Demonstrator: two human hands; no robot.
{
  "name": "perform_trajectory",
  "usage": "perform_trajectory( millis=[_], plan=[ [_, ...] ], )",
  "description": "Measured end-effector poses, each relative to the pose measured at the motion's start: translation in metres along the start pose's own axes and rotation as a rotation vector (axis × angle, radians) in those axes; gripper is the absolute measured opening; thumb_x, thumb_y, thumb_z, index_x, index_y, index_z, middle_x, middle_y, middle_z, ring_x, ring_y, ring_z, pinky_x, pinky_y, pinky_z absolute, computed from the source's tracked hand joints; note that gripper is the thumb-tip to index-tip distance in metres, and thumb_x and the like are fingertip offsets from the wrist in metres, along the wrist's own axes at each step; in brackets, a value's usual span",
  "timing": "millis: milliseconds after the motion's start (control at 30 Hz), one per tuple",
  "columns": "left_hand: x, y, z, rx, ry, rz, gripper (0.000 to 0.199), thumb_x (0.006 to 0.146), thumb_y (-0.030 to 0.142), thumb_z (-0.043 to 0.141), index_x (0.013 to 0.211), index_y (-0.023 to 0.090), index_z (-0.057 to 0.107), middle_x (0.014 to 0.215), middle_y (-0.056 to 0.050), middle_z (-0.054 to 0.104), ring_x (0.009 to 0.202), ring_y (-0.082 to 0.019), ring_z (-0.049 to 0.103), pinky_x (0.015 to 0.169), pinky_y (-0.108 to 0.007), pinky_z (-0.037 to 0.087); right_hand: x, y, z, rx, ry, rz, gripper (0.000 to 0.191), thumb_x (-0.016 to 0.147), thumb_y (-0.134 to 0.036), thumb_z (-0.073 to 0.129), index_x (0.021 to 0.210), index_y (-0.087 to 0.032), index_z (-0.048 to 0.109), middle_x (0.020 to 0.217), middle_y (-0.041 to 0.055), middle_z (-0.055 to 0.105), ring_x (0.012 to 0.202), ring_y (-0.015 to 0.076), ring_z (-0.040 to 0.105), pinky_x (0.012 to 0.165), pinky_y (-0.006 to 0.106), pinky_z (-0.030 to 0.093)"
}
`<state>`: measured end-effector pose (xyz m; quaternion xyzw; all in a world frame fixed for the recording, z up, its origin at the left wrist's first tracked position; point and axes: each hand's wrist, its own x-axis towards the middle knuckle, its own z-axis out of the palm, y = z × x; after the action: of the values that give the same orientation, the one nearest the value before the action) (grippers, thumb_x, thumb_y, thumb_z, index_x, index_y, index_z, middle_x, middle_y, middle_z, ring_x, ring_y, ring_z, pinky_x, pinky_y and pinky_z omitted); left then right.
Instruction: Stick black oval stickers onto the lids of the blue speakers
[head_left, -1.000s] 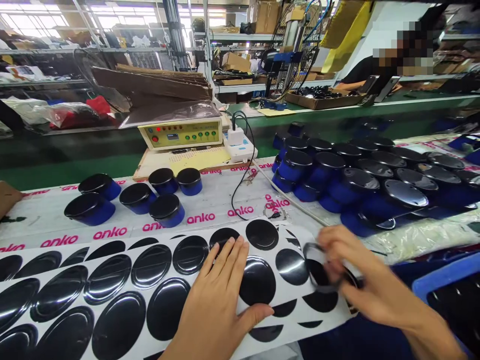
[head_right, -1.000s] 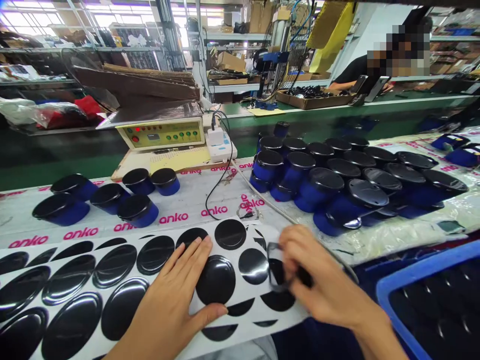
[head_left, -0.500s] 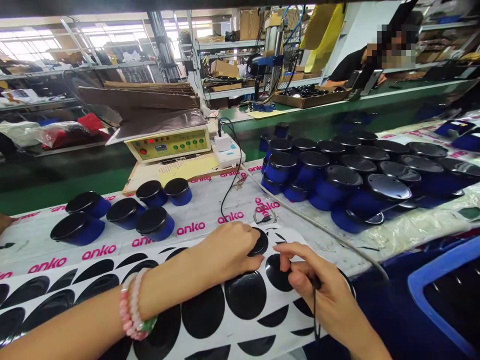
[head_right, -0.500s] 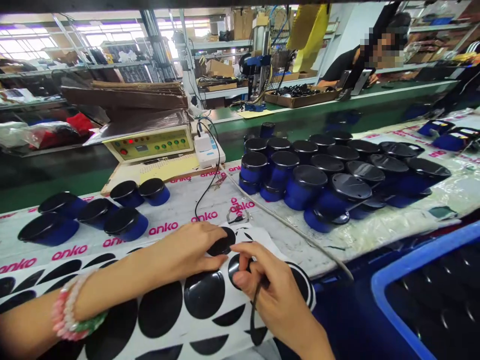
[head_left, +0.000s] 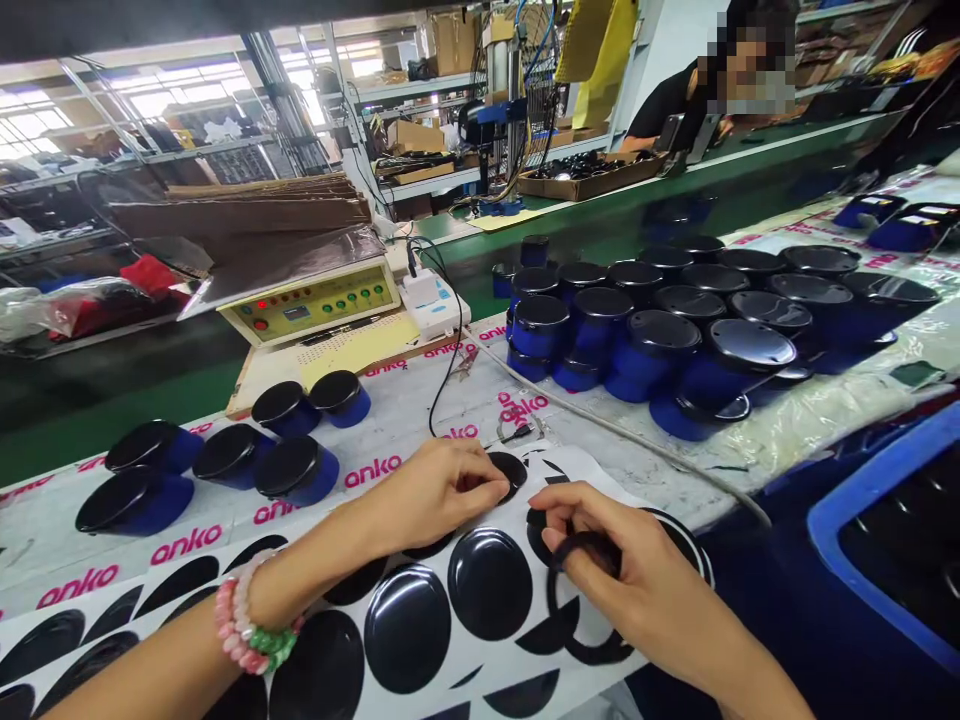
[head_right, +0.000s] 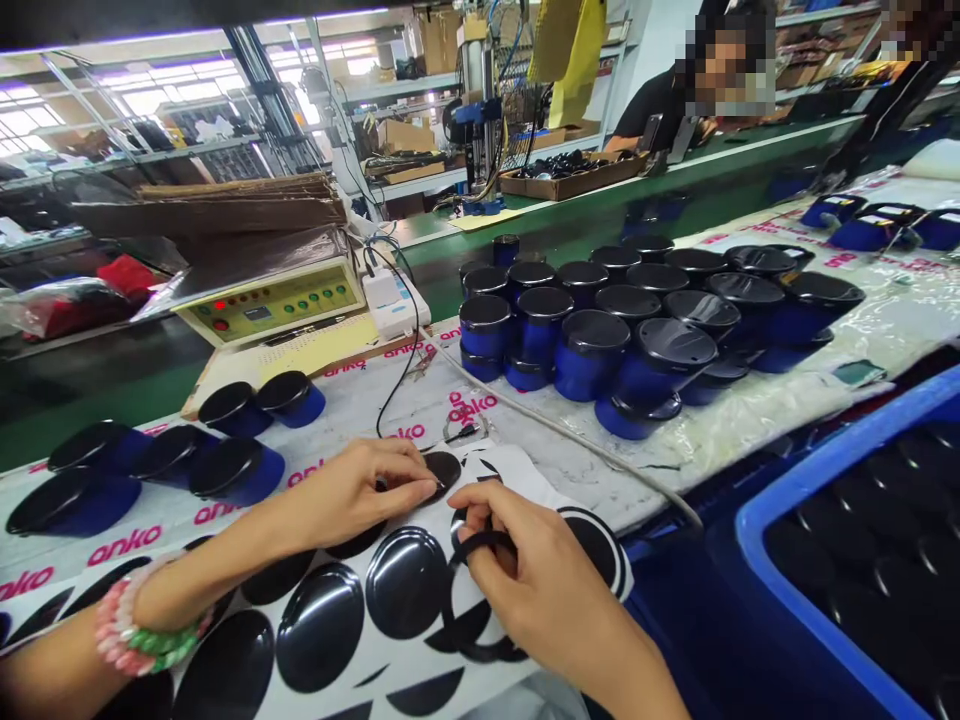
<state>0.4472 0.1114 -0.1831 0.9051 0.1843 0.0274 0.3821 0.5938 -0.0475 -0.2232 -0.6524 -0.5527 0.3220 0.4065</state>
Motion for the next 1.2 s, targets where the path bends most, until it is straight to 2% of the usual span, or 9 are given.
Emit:
perform_trajectory(
  millis=[200, 333, 433, 500, 633, 767, 933, 1067, 1200],
  plan=[
    [0.007, -0.018, 0.008, -0.617, 0.171, -0.321, 0.016, 0.079, 0.028, 0.059, 0.075, 0.013, 0.063, 0.072, -0.005, 0.068, 0.064, -0.013, 0.058, 0.061, -0.024, 0.043, -0.008, -0.001, -0.005, -0.024, -0.007, -0.025, 0.025, 0.088, -0.015, 0.044, 0.106, -0.029, 0.055, 0.093, -0.003, 0.061, 0.075, 0.011, 0.057, 0.066, 0.022, 0.044],
    [0.009, -0.038, -0.013, -0.802, 0.503, -0.383, 0.021, 0.08, 0.034, 0.051, 0.076, 0.015, 0.055, 0.068, -0.002, 0.062, 0.064, -0.012, 0.058, 0.064, -0.026, 0.048, -0.011, 0.002, -0.005, 0.104, -0.016, -0.019, 0.023, 0.088, -0.017, 0.046, 0.106, -0.026, 0.058, 0.094, -0.001, 0.064, 0.084, 0.013, 0.062, 0.073, 0.023, 0.048],
    [-0.002, -0.029, -0.022, -0.748, 0.763, -0.306, 0.024, 0.087, 0.039, 0.044, 0.076, 0.018, 0.049, 0.072, 0.001, 0.061, 0.074, -0.01, 0.058, 0.073, -0.022, 0.046, -0.012, 0.0, -0.002, 0.269, 0.059, 0.007, 0.021, 0.09, -0.022, 0.048, 0.109, -0.025, 0.059, 0.095, 0.0013, 0.067, 0.086, 0.0141, 0.064, 0.068, 0.021, 0.05],
    [-0.016, -0.009, -0.017, -0.537, 0.705, -0.198, 0.024, 0.09, 0.04, 0.045, 0.08, 0.019, 0.052, 0.083, 0.0, 0.066, 0.083, -0.01, 0.06, 0.079, -0.021, 0.046, -0.011, -0.006, 0.002, 0.37, 0.152, 0.012, 0.022, 0.091, -0.026, 0.052, 0.112, -0.026, 0.058, 0.091, 0.0014, 0.068, 0.082, 0.0142, 0.065, 0.064, 0.02, 0.051],
    [-0.045, 0.036, 0.006, 0.178, 0.299, 0.2, 0.026, 0.091, 0.035, 0.049, 0.111, 0.019, 0.053, 0.124, -0.008, 0.06, 0.11, -0.021, 0.056, 0.092, -0.035, 0.046, -0.008, -0.024, 0.011, 0.596, 0.233, -0.018, 0.026, 0.092, -0.038, 0.055, 0.115, -0.027, 0.058, 0.095, 0.0029, 0.068, 0.084, 0.0155, 0.066, 0.077, 0.025, 0.054],
    [-0.061, 0.051, 0.02, 0.707, 0.28, 0.434, 0.036, 0.089, 0.025, 0.048, 0.12, 0.008, 0.054, 0.13, -0.014, 0.055, 0.115, -0.031, 0.052, 0.097, -0.048, 0.043, -0.005, -0.03, 0.018, 0.781, 0.244, -0.015, 0.029, 0.087, -0.037, 0.063, 0.114, -0.028, 0.059, 0.106, 0.0039, 0.067, 0.087, 0.0151, 0.067, 0.076, 0.022, 0.056],
    [-0.069, 0.053, 0.015, 0.521, 0.51, 0.354, 0.032, 0.082, 0.009, 0.053, 0.114, 0.013, 0.054, 0.123, -0.011, 0.055, 0.112, -0.02, 0.053, 0.095, -0.03, 0.046, -0.013, -0.033, 0.028, 0.521, 0.266, -0.049, 0.024, 0.089, -0.026, 0.06, 0.113, -0.028, 0.057, 0.099, 0.0018, 0.07, 0.08, 0.0119, 0.068, 0.071, 0.017, 0.055],
    [-0.067, 0.043, 0.005, 0.252, 0.307, 0.123, 0.035, 0.087, 0.007, 0.041, 0.117, 0.024, 0.049, 0.115, -0.002, 0.059, 0.098, -0.011, 0.06, 0.079, -0.019, 0.05, -0.021, -0.035, 0.025, 0.115, 0.246, -0.205, 0.032, 0.089, -0.024, 0.057, 0.12, -0.032, 0.054, 0.109, -0.0003, 0.068, 0.092, 0.0144, 0.067, 0.077, 0.021, 0.056],
    [-0.062, 0.02, 0.005, 0.197, 0.218, 0.045, 0.041, 0.078, -0.003, 0.037, 0.103, 0.026, 0.052, 0.099, 0.003, 0.063, 0.089, -0.011, 0.062, 0.079, -0.021, 0.049, -0.018, -0.02, 0.016, -0.061, 0.35, -0.09, 0.024, 0.094, -0.031, 0.05, 0.117, -0.028, 0.056, 0.108, 0.0026, 0.066, 0.094, 0.0156, 0.065, 0.075, 0.022, 0.056]
  ],
)
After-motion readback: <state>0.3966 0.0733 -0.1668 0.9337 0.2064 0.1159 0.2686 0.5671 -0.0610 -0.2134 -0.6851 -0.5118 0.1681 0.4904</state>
